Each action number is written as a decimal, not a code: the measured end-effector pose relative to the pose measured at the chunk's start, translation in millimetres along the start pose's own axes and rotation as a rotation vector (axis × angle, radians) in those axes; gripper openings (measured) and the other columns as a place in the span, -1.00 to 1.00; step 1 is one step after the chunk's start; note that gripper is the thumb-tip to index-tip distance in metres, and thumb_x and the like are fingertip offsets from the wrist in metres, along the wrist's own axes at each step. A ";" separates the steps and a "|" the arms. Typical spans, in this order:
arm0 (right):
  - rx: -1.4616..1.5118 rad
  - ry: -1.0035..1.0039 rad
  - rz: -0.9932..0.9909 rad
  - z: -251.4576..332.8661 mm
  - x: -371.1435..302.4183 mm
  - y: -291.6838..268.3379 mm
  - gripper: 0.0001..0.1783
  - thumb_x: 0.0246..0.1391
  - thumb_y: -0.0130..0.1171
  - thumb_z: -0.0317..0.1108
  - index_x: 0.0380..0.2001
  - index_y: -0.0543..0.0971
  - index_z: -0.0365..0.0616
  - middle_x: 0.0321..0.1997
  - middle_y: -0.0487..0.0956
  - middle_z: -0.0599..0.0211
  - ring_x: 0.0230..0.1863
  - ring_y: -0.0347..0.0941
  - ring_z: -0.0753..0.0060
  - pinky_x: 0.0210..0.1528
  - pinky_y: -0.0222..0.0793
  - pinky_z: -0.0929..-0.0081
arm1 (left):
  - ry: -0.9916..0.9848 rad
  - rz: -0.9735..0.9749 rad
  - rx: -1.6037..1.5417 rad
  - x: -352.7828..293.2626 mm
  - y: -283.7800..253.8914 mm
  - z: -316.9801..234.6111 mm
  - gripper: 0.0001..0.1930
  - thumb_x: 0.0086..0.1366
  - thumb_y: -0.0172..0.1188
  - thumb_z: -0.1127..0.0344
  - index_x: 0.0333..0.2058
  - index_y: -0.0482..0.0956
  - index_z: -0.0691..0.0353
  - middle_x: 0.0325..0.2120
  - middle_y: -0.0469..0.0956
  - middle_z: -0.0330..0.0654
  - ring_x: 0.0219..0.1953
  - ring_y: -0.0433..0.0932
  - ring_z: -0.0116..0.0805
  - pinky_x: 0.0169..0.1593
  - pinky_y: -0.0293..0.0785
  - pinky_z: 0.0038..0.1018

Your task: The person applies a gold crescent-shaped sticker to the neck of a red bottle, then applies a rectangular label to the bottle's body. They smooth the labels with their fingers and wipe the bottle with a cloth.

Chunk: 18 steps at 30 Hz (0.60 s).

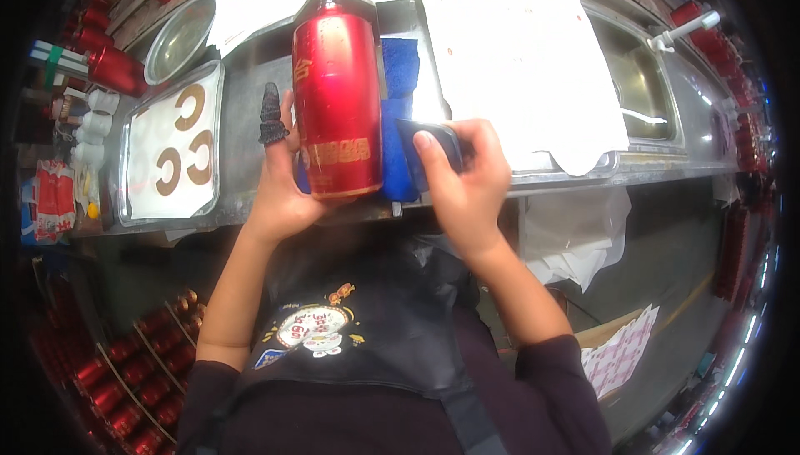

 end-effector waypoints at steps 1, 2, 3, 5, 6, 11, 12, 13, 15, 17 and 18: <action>0.091 -0.130 -0.013 -0.8 -4.8 -1.7 -0.78 0.16 0.37 -0.43 -0.24 0.51 -0.23 -0.26 0.52 0.45 -0.29 0.38 0.72 -0.21 0.33 0.76 | -0.020 0.008 -0.032 -0.6 0.9 -0.9 0.36 -0.16 0.68 0.28 0.44 -0.21 0.26 0.35 0.18 0.09 0.34 0.31 -0.08 0.34 0.34 -0.19; -0.018 -0.209 0.054 -1.3 -9.6 -2.2 -0.75 0.15 0.38 -0.44 -0.21 0.49 -0.23 -0.23 0.52 0.44 -0.28 0.38 0.72 -0.20 0.34 0.75 | -0.041 0.016 -0.065 0.5 1.9 -0.9 0.37 -0.16 0.68 0.29 0.44 -0.24 0.26 0.33 0.22 0.08 0.32 0.35 -0.10 0.31 0.38 -0.21; -0.065 -0.197 0.061 -4.3 -11.4 0.7 -0.76 0.16 0.37 -0.44 -0.21 0.49 -0.23 -0.24 0.52 0.44 -0.29 0.37 0.72 -0.20 0.34 0.74 | -0.050 0.011 -0.038 1.3 1.5 -0.5 0.38 -0.16 0.68 0.30 0.44 -0.26 0.25 0.31 0.26 0.06 0.30 0.38 -0.12 0.30 0.40 -0.22; -0.136 -0.142 0.086 -5.5 -7.9 7.0 -0.78 0.18 0.35 -0.44 -0.24 0.49 -0.22 -0.27 0.50 0.47 -0.32 0.35 0.72 -0.22 0.34 0.73 | -0.061 0.016 -0.055 1.9 1.5 -0.4 0.38 -0.15 0.67 0.31 0.44 -0.28 0.23 0.27 0.32 0.04 0.26 0.42 -0.13 0.28 0.43 -0.24; 0.011 0.026 -0.003 -6.2 -2.7 7.7 -0.79 0.19 0.34 -0.43 -0.25 0.48 -0.22 -0.32 0.49 0.49 -0.34 0.35 0.71 -0.24 0.34 0.72 | -0.072 0.027 -0.105 2.2 2.0 -0.2 0.38 -0.15 0.67 0.31 0.45 -0.28 0.22 0.26 0.34 0.05 0.25 0.44 -0.13 0.27 0.43 -0.24; -0.057 -0.612 0.221 34.6 13.1 19.8 -0.79 0.05 0.43 -0.45 -0.27 0.59 -0.22 -0.42 0.58 0.34 -0.41 0.49 0.54 -0.30 0.44 0.55 | -0.059 0.011 0.091 -0.3 0.4 -0.5 0.39 -0.16 0.66 0.31 0.45 -0.29 0.21 0.30 0.30 0.13 0.31 0.37 -0.08 0.34 0.33 -0.22; -0.195 -0.640 0.216 35.9 15.9 23.4 -0.79 0.06 0.42 -0.45 -0.27 0.59 -0.22 -0.40 0.59 0.31 -0.40 0.49 0.53 -0.30 0.44 0.52 | 0.005 0.015 0.297 -1.4 0.5 -2.4 0.40 -0.16 0.66 0.30 0.45 -0.30 0.22 0.32 0.26 0.16 0.33 0.35 -0.07 0.36 0.29 -0.21; -0.160 -0.398 0.140 31.2 25.5 22.5 -0.79 0.06 0.42 -0.45 -0.27 0.59 -0.23 -0.40 0.59 0.31 -0.41 0.49 0.54 -0.31 0.44 0.53 | 0.011 -0.021 0.322 -1.8 0.5 -4.1 0.36 -0.16 0.66 0.26 0.45 -0.23 0.24 0.34 0.21 0.19 0.37 0.29 -0.05 0.38 0.23 -0.20; -0.112 -0.140 0.016 22.0 36.8 21.7 -0.80 0.08 0.40 -0.45 -0.26 0.58 -0.24 -0.39 0.59 0.31 -0.42 0.49 0.55 -0.33 0.44 0.53 | -0.017 -0.118 0.089 -4.1 -0.3 -7.7 0.28 -0.15 0.64 0.19 0.44 -0.09 0.28 0.39 0.11 0.26 0.44 0.16 -0.02 0.44 0.09 -0.18; -0.161 -0.452 0.161 24.4 43.9 26.5 -0.80 0.05 0.41 -0.45 -0.28 0.59 -0.21 -0.40 0.59 0.29 -0.41 0.53 0.48 -0.33 0.45 0.53 | -0.056 -0.169 0.020 -7.5 -1.3 -13.2 0.19 -0.12 0.62 0.16 0.41 0.05 0.30 0.40 0.10 0.24 0.46 0.10 0.00 0.44 0.08 -0.17; -0.191 -0.548 0.263 27.0 47.5 28.7 -0.80 0.04 0.42 -0.46 -0.29 0.59 -0.20 -0.40 0.60 0.29 -0.41 0.55 0.46 -0.33 0.46 0.53 | -0.072 -0.196 -0.007 -8.8 -2.5 -16.3 0.14 -0.10 0.62 0.15 0.40 0.11 0.31 0.40 0.09 0.22 0.47 0.07 0.01 0.45 0.07 -0.17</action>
Point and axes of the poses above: each hand's wrist, its own x-axis towards the middle knuckle, its own y-axis out of the palm, z = x × y, the point moved 2 cm from there along x, towards the middle knuckle
